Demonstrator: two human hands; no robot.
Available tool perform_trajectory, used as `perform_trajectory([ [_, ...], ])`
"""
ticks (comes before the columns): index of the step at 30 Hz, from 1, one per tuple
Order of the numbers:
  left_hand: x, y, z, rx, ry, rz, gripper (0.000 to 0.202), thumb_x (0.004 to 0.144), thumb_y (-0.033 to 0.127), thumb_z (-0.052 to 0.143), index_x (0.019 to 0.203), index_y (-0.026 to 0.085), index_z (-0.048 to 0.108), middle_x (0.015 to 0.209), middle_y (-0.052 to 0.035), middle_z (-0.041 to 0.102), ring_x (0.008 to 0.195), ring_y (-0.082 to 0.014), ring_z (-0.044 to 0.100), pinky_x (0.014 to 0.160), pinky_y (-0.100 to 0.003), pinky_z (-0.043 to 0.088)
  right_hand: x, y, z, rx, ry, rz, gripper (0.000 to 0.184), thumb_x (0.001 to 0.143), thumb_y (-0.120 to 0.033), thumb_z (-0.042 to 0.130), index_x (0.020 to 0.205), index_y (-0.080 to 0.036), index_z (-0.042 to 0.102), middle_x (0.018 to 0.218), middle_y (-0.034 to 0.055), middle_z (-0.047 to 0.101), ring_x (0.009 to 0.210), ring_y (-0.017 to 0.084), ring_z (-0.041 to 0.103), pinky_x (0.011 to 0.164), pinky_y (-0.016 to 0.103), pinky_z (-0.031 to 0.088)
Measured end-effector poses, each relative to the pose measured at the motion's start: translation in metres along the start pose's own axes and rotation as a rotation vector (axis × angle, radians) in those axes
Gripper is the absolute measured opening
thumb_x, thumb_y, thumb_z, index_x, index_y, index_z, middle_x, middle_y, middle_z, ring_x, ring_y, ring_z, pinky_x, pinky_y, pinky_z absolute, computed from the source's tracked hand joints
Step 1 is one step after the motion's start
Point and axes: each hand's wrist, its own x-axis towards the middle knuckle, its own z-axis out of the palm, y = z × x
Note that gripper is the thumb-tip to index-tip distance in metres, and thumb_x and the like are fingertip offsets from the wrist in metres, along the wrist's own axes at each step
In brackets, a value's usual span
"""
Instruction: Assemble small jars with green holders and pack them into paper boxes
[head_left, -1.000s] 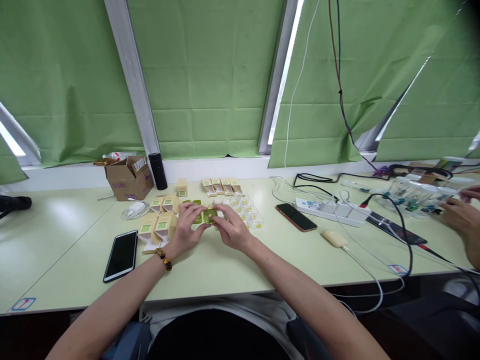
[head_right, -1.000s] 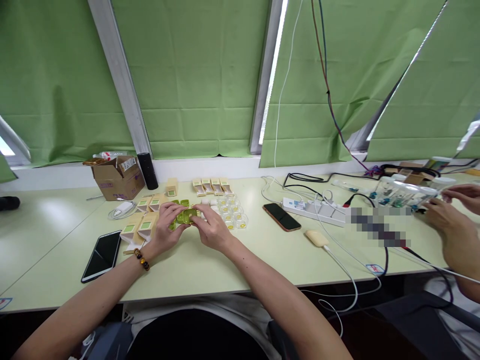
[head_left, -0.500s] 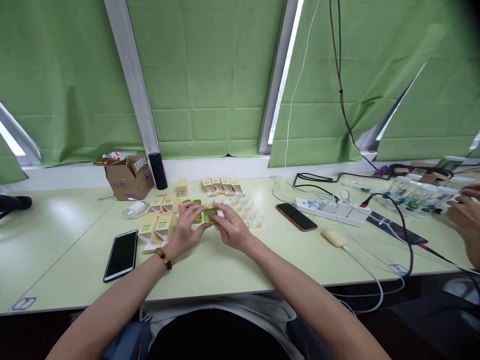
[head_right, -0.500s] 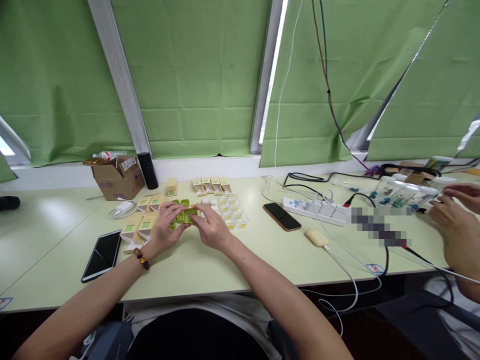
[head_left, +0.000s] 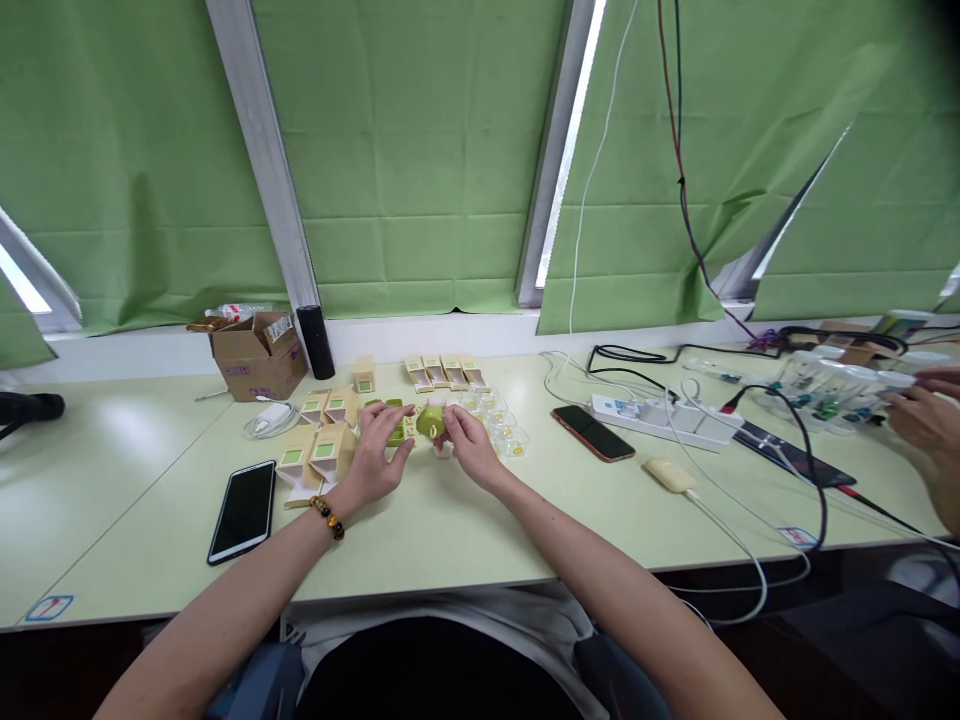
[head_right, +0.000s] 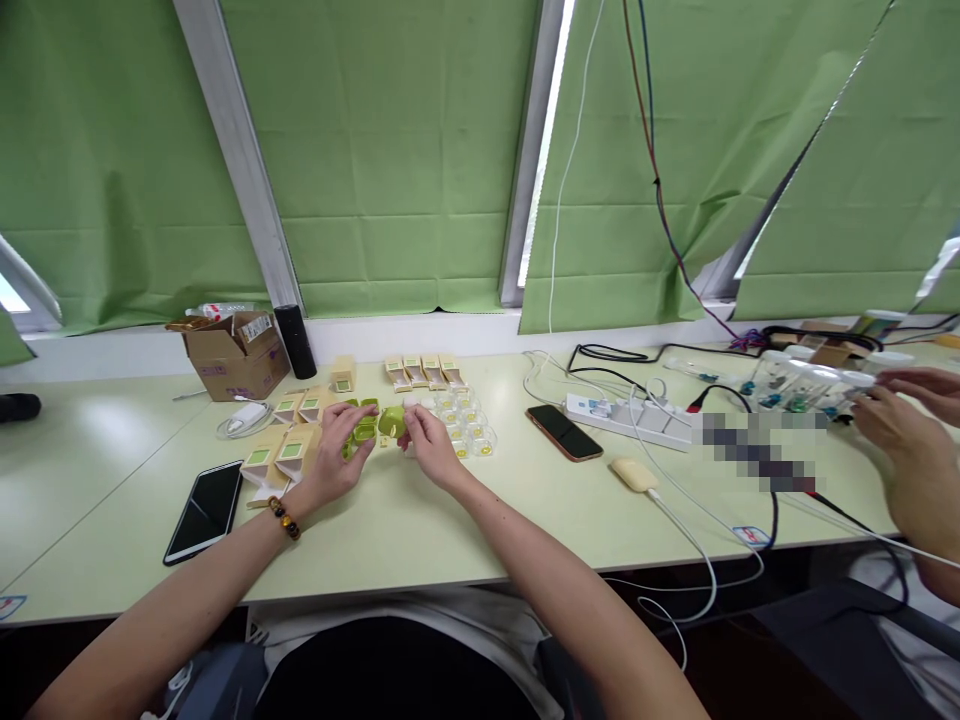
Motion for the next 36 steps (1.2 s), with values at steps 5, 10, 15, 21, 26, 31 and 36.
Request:
perform_trajectory([
  [5,0.000,0.005,0.000,0.074,-0.054,0.055,0.060,0.098,0.022,0.066,0.156,0.025,0.049,0.140,-0.0144,0.063,0.129,-0.0345,0.050,0.112,-0.059,0.045,0.001,0.000,0.003,0.090,-0.034,0.153,0.059,0.096,-0.081,0.054,0.084,-0.023,0.056,0.062,-0.0029,0.059,0.054,0.015,0.056,0.053,0.028,0.046],
  [10,0.000,0.011,0.000,0.117,-0.118,0.078,0.062,0.097,0.024,0.069,0.156,0.027,0.051,0.137,-0.0145,0.062,0.130,-0.0356,0.049,0.113,-0.059,0.046,-0.001,-0.001,0.007,0.089,-0.076,0.196,0.062,0.092,-0.083,0.057,0.082,-0.022,0.057,0.060,-0.0029,0.060,0.049,0.013,0.052,0.050,0.027,0.041],
  [15,-0.002,0.007,0.004,0.113,-0.098,0.011,0.049,0.098,0.023,0.068,0.147,0.027,0.061,0.130,-0.0136,0.062,0.127,-0.0347,0.051,0.109,-0.056,0.050,0.000,0.001,0.006,0.136,-0.095,0.200,0.063,0.089,-0.084,0.060,0.079,-0.021,0.062,0.063,-0.0001,0.064,0.051,0.013,0.054,0.051,0.028,0.041],
  [21,0.000,-0.002,0.007,-0.125,-0.025,-0.252,0.042,0.093,0.023,0.075,0.134,0.026,0.066,0.130,-0.0107,0.061,0.122,-0.0283,0.062,0.107,-0.046,0.054,0.006,-0.008,-0.007,0.107,0.023,0.124,0.053,0.093,-0.071,0.064,0.093,-0.019,0.072,0.073,0.0033,0.072,0.054,0.013,0.054,0.054,0.029,0.042],
  [26,0.002,-0.014,0.011,-0.417,0.055,-0.506,0.041,0.086,0.024,0.080,0.126,0.024,0.068,0.127,-0.0085,0.065,0.114,-0.0231,0.065,0.104,-0.041,0.055,0.014,-0.017,-0.034,-0.182,0.222,0.006,0.026,0.094,-0.045,0.065,0.097,-0.021,0.074,0.076,0.0023,0.071,0.064,0.017,0.059,0.065,0.032,0.048],
  [31,0.001,-0.022,0.018,-0.754,0.133,-0.657,0.049,0.081,0.023,0.084,0.125,0.022,0.062,0.122,-0.0098,0.069,0.114,-0.0223,0.067,0.099,-0.040,0.057,0.017,-0.031,-0.051,-0.904,0.068,-0.023,0.014,0.089,-0.021,0.065,0.096,-0.023,0.076,0.090,0.0047,0.077,0.086,0.023,0.065,0.079,0.035,0.046],
  [36,0.003,-0.020,0.017,-0.861,0.161,-0.706,0.054,0.077,0.023,0.087,0.122,0.022,0.058,0.124,-0.0094,0.070,0.120,-0.0233,0.068,0.105,-0.042,0.056,0.012,-0.040,-0.046,-1.372,-0.331,0.043,0.020,0.084,-0.024,0.073,0.103,-0.022,0.080,0.104,0.0100,0.079,0.106,0.029,0.064,0.088,0.038,0.040],
])
